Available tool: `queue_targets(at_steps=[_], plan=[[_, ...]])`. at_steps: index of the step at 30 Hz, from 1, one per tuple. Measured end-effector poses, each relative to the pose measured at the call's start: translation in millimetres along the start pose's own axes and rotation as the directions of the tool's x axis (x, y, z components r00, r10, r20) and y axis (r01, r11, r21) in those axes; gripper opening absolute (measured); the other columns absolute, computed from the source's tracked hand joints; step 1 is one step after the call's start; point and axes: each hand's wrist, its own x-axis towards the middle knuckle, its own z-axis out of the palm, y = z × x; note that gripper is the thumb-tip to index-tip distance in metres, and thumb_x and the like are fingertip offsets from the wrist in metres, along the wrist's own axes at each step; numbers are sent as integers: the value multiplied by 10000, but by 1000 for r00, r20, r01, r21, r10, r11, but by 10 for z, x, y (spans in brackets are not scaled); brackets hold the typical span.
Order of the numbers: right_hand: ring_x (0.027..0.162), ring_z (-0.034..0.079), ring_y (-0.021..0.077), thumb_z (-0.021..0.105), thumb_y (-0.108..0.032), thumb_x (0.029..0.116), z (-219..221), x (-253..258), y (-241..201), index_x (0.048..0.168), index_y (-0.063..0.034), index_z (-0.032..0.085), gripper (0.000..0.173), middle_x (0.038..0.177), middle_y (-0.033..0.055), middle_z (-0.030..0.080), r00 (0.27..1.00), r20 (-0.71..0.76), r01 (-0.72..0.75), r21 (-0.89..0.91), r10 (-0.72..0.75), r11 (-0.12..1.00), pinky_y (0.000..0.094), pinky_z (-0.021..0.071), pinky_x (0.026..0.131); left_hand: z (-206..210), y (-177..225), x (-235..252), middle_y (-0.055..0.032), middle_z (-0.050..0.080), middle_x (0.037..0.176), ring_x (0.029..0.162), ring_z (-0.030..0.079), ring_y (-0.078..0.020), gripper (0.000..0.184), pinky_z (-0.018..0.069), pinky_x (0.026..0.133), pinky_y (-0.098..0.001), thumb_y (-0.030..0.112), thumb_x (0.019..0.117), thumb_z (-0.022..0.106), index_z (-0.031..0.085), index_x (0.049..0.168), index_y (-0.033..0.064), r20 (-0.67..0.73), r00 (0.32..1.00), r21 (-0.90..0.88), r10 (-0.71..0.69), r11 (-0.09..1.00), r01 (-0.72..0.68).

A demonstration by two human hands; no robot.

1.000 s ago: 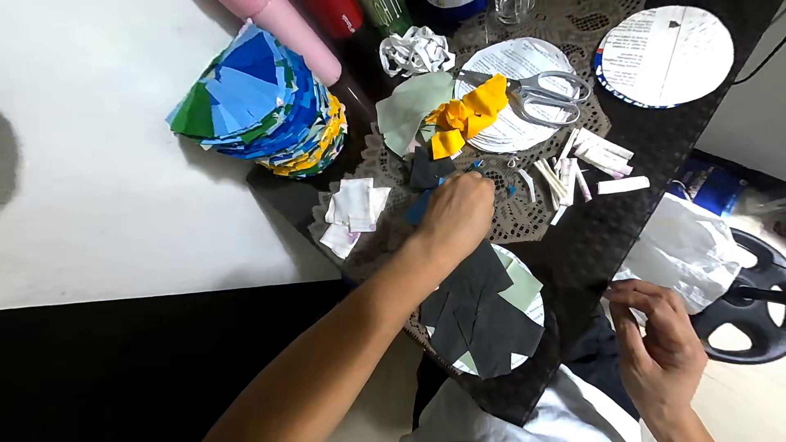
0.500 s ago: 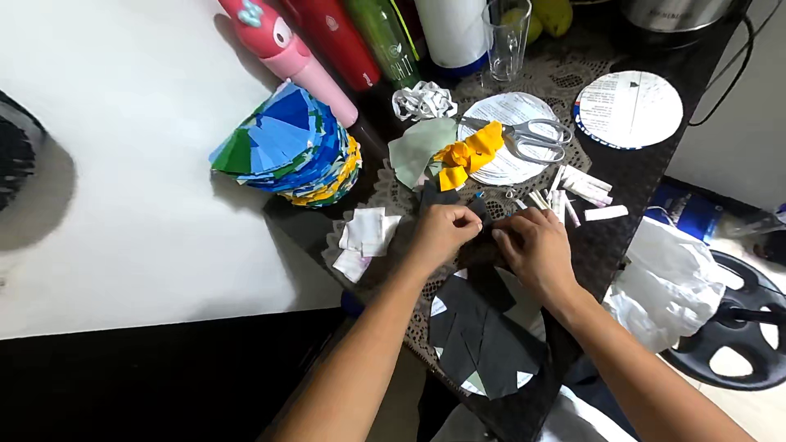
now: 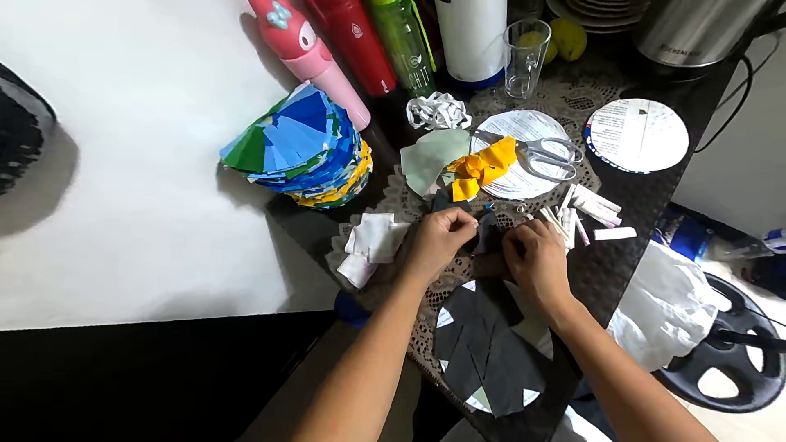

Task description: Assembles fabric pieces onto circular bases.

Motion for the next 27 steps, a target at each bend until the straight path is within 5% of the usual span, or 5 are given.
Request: queue_targets(at_steps=[15, 18, 20, 23, 27], plan=[[965, 651, 398, 676, -146, 931, -7, -27, -10, 989, -2, 732, 165, 975, 196, 685, 999, -22, 32, 25, -31, 999, 586, 495, 861, -66, 324, -458, -80, 682, 955, 881, 707, -164, 407, 594, 809, -316, 251, 1110, 175, 549, 1064, 97, -68, 931, -913, -358, 400, 87], [988, 669, 210, 565, -182, 1010, -136, -136, -174, 1087, -5, 733, 256, 1029, 123, 712, 999, -34, 1, 301, 9, 953, 397, 532, 887, 71, 458, -630, -87, 683, 908, 833, 717, -172, 409, 612, 768, -313, 248, 1112, 180, 549, 1039, 87, -43, 926, -955, -376, 289, 73], [924, 666, 39, 461, -163, 1057, -283, -255, -407, 1099, -10, 713, 299, 993, 20, 714, 976, 147, -216, 618, 159, 756, 227, 545, 837, 172, 507, -748, -91, 694, 879, 814, 728, -174, 432, 619, 759, -308, 244, 1110, 168, 555, 1014, 78, -28, 931, -969, -364, 238, 64], [843, 680, 93, 433, -160, 1084, -459, -394, -670, 1039, -16, 641, 257, 907, 26, 695, 854, 442, -511, 810, 275, 287, 268, 575, 771, 319, 520, -887, -113, 706, 891, 812, 734, -202, 462, 624, 747, -334, 238, 1102, 146, 561, 1005, 61, -42, 949, -971, -313, 236, 35], [786, 656, 83, 589, -15, 980, -549, -537, -697, 963, -20, 654, 67, 861, 31, 676, 861, 396, -468, 863, 320, 190, 236, 563, 744, 414, 551, -1088, -108, 710, 951, 863, 726, -187, 568, 614, 758, -327, 393, 1090, 115, 574, 1072, 59, -6, 953, -964, -304, 256, 75]])
